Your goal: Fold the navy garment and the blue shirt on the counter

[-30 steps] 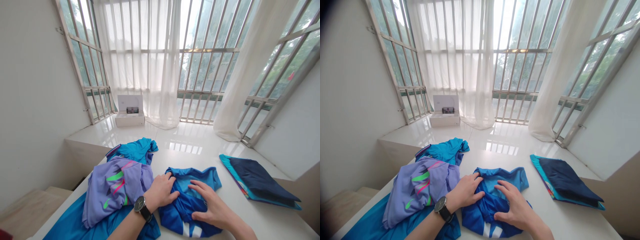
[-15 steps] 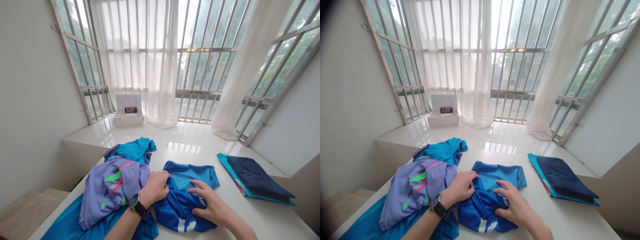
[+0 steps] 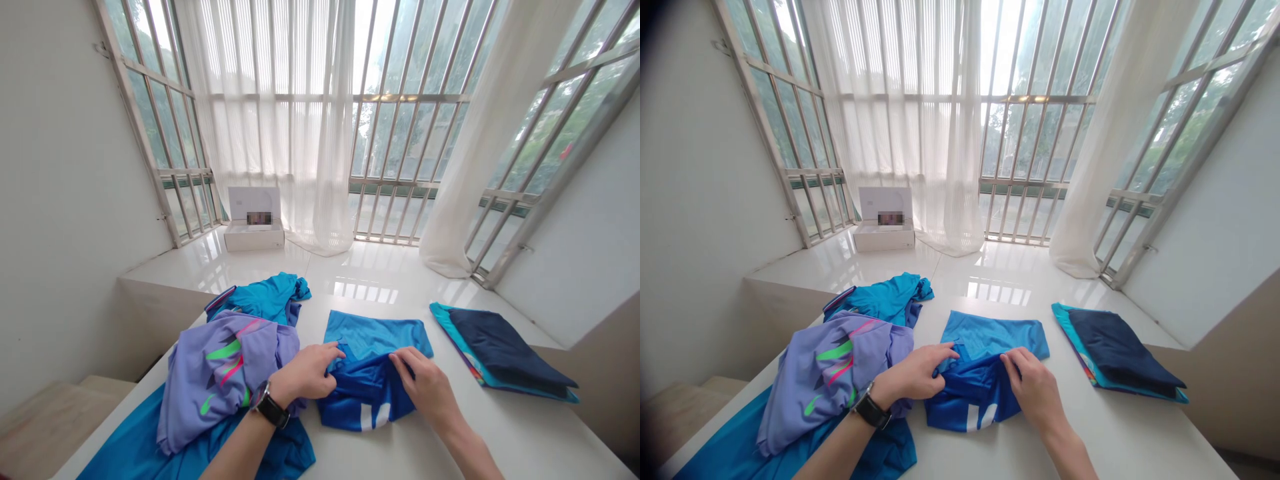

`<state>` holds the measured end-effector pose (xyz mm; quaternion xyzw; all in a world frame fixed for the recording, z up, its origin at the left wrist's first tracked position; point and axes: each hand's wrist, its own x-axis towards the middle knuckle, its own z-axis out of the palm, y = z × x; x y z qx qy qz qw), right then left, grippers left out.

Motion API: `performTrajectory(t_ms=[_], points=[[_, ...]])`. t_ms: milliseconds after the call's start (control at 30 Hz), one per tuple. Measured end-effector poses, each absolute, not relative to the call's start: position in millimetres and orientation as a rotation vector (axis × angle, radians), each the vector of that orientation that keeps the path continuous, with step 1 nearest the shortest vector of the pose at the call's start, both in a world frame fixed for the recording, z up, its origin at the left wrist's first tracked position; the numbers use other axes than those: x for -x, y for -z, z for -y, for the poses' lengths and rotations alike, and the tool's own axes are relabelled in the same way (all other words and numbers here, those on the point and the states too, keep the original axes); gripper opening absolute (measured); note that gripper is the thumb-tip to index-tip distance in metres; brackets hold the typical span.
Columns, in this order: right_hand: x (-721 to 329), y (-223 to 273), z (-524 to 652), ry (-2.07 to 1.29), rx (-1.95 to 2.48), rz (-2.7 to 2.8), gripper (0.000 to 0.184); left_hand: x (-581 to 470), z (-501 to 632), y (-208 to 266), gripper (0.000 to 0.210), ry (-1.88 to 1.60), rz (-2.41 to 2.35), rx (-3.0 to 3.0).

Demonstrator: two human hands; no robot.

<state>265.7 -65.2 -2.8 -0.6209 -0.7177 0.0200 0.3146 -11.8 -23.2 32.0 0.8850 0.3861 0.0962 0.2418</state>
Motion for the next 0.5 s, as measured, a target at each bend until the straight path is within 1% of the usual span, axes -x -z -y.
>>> performTrajectory(t_ms=[167,200,367,433,500], points=[[-265,3,65,-0.050,1.624,1.733,0.043,8,24,-27,0.054,-0.276,-1.097,-2.461],[-266,3,65,-0.046,1.620,1.723,0.044,7,24,-26,0.050,-0.293,-1.124,-2.485],[-267,4,64,-0.005,1.579,1.805,0.043,3,17,-23,0.018,-0.309,-1.352,-2.540],[-266,4,65,0.016,1.570,1.871,0.039,3,15,-25,0.016,-0.363,-1.435,-2.492],[-265,3,67,0.025,1.551,1.946,0.037,3,14,-27,0.018,-0.474,-1.479,-2.430]])
